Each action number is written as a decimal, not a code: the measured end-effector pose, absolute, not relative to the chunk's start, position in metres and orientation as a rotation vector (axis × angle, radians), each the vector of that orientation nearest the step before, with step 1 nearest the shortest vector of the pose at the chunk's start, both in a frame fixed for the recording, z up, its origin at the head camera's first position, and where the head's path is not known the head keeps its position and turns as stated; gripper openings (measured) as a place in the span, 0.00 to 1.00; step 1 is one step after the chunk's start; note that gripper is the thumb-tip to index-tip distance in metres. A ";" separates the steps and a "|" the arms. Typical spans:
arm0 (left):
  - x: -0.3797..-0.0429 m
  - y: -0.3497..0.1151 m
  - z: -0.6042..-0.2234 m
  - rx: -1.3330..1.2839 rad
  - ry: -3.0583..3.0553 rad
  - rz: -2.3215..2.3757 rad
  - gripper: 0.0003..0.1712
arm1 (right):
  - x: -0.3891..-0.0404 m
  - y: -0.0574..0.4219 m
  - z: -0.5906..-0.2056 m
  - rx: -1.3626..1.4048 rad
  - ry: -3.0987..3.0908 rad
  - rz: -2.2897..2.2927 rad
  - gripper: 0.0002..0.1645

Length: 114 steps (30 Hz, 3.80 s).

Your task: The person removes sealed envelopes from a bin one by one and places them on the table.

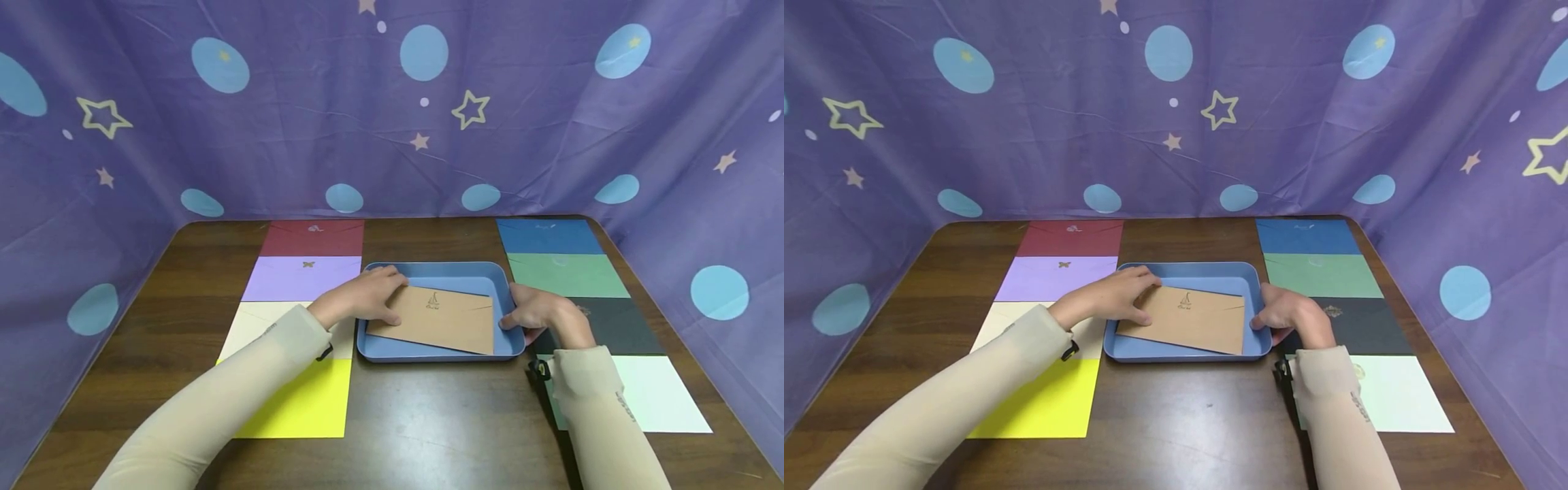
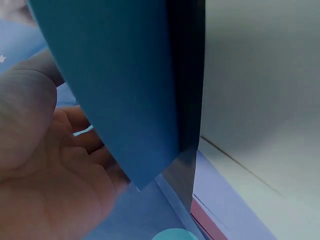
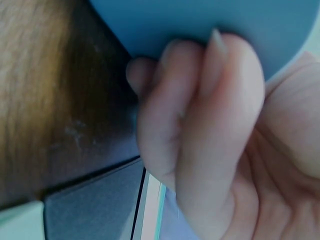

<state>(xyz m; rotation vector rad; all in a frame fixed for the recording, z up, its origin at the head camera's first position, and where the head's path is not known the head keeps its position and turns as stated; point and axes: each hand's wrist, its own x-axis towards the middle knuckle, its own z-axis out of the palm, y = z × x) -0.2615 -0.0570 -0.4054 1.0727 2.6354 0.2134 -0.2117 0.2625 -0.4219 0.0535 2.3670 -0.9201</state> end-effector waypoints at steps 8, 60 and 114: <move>-0.257 -0.058 -0.410 1.066 2.662 0.207 0.42 | -0.213 0.263 -0.422 0.057 2.364 -0.925 0.38; -0.230 -0.059 -0.406 1.077 2.775 0.469 0.36 | -0.212 0.262 -0.421 0.062 2.340 -0.951 0.32; -0.213 -0.108 -0.405 0.682 2.352 1.374 0.22 | -0.213 0.263 -0.422 0.065 2.319 -0.969 0.31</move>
